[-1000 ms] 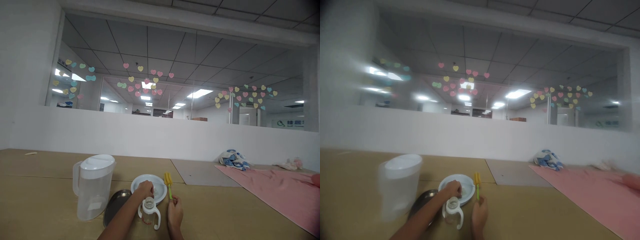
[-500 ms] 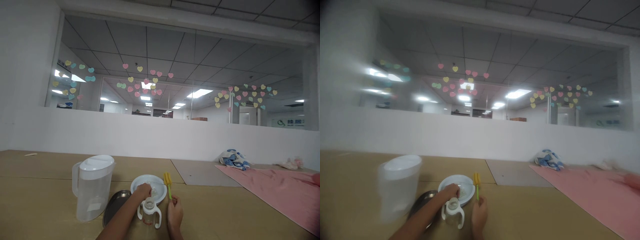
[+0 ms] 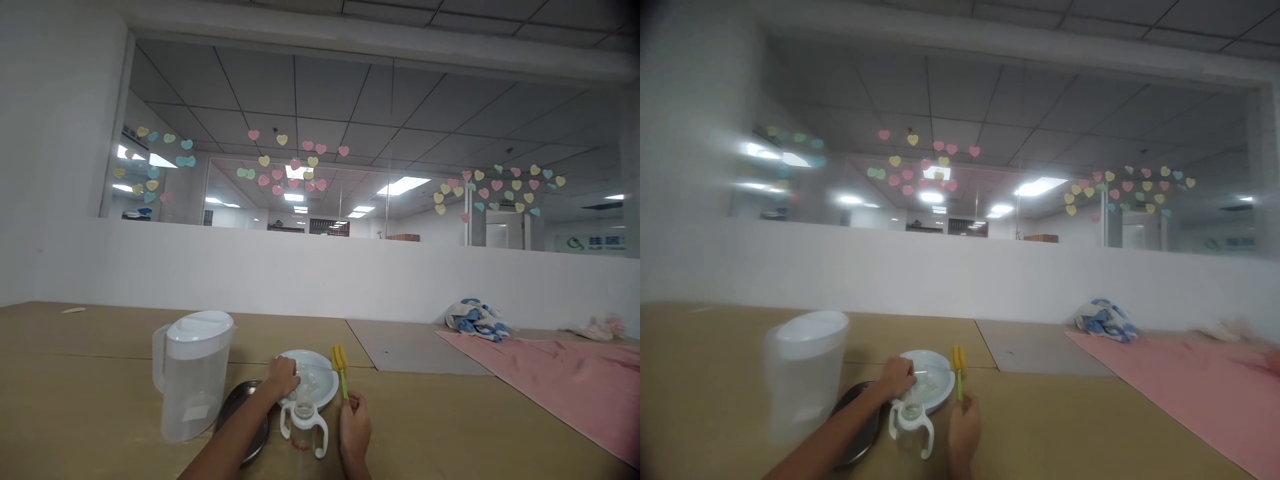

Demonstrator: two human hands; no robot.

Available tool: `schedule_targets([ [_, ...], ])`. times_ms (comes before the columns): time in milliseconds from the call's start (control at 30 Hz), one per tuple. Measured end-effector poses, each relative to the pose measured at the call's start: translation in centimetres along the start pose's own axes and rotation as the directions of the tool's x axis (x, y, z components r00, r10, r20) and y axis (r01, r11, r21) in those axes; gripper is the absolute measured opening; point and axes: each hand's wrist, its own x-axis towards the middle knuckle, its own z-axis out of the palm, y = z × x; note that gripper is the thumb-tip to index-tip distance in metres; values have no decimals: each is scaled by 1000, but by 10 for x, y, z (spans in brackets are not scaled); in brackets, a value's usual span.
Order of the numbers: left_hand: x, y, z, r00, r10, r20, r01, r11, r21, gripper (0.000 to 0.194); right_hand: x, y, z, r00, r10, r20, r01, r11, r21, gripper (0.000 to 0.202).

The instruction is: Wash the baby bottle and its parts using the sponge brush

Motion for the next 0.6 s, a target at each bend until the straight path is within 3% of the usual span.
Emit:
schedule_targets([
  [300,-1,-6,1,994,75,78,-88,981,172,20,1,-2,-3,999,25,35,-25,1000,4,33],
  [467,-4,-4,3,987,111,118,-132,972,193,37,1,-2,-3,997,50,59,-49,999,-13,36],
  [600,-4,3,1,974,163,159,-197,953,230,23,1,-4,-4,995,67,75,-65,998,-23,36],
])
